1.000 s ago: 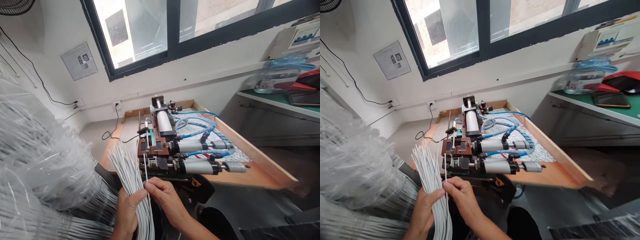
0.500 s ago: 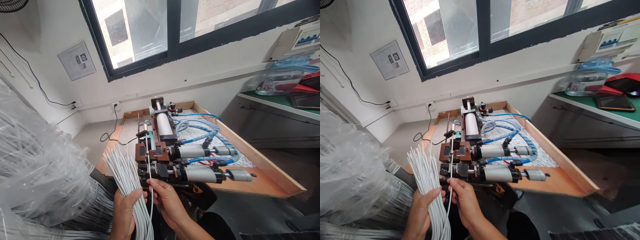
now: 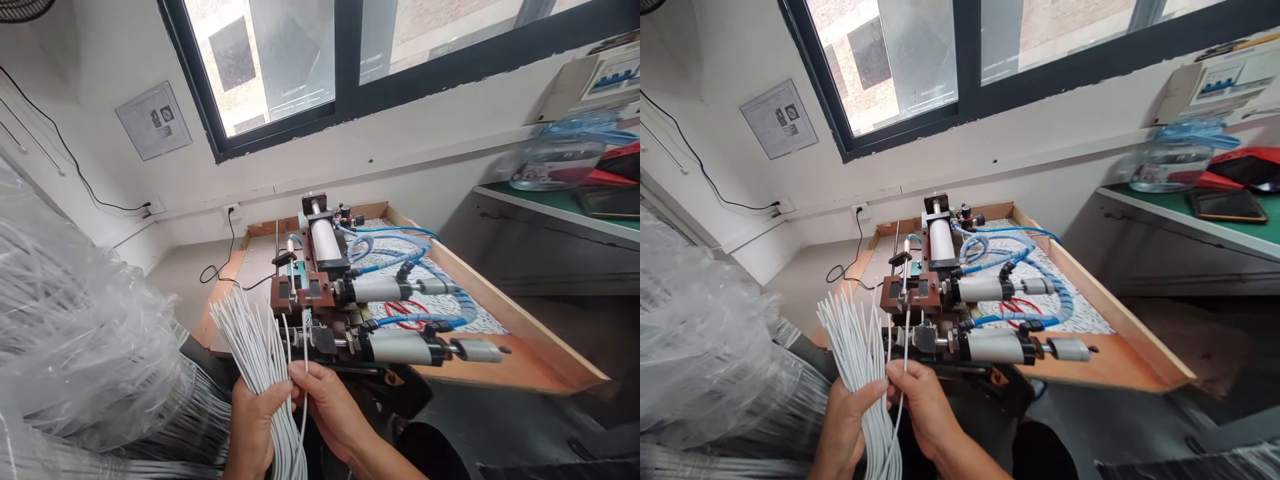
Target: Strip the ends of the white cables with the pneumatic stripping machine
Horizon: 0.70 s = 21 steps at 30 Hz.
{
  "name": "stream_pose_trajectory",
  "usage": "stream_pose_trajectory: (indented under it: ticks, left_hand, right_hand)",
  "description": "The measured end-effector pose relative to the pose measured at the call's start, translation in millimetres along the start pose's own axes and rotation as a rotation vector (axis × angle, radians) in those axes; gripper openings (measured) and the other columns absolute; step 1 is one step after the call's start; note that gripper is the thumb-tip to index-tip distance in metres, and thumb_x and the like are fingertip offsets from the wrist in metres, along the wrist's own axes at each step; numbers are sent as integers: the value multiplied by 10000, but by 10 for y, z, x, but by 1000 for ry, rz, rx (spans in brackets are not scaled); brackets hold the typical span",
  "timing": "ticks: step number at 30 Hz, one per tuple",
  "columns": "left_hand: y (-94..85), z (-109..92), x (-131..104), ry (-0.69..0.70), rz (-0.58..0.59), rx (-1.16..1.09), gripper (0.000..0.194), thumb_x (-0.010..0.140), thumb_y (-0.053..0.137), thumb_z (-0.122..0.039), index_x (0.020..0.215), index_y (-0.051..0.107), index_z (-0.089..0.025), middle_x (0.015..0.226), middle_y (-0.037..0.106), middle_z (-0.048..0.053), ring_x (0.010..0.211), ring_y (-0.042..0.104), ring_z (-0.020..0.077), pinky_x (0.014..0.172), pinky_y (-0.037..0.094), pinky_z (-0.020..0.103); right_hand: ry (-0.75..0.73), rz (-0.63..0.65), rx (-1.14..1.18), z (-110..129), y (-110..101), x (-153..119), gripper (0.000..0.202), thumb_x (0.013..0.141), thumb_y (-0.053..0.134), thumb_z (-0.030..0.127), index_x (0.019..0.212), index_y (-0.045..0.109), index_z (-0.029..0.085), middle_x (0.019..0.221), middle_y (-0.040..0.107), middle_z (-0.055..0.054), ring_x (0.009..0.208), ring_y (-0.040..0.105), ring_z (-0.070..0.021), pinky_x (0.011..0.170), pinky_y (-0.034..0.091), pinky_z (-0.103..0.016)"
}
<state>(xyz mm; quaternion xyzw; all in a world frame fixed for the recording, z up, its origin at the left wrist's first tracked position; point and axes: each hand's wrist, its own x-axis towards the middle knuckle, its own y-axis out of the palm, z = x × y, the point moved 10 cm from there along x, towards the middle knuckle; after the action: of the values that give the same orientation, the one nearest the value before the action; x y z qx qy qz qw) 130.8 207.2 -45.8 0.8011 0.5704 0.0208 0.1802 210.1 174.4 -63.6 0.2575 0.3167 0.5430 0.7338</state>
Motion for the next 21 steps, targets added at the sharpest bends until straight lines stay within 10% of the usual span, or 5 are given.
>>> stream_pose_trajectory:
  ticks: [10, 21]
  left_hand:
    - [-167, 25, 35, -47, -108, 32, 153, 529, 686, -152, 661, 617, -121, 552, 643, 20, 545, 611, 189, 539, 482, 309]
    - [-88, -24, 84, -18, -74, 26, 169, 541, 675, -123, 700, 619, -111, 562, 646, 20, 495, 582, 149, 496, 468, 271]
  right_hand:
    - [-122, -314, -45, 7, -406, -5, 248, 588, 671, 357, 576, 572, 129, 487, 525, 30, 398, 380, -51, 397, 258, -184]
    - [33, -275, 171, -121, -325, 112, 238, 543, 712, 305, 550, 548, 132, 431, 484, 52, 365, 413, -64, 409, 339, -207]
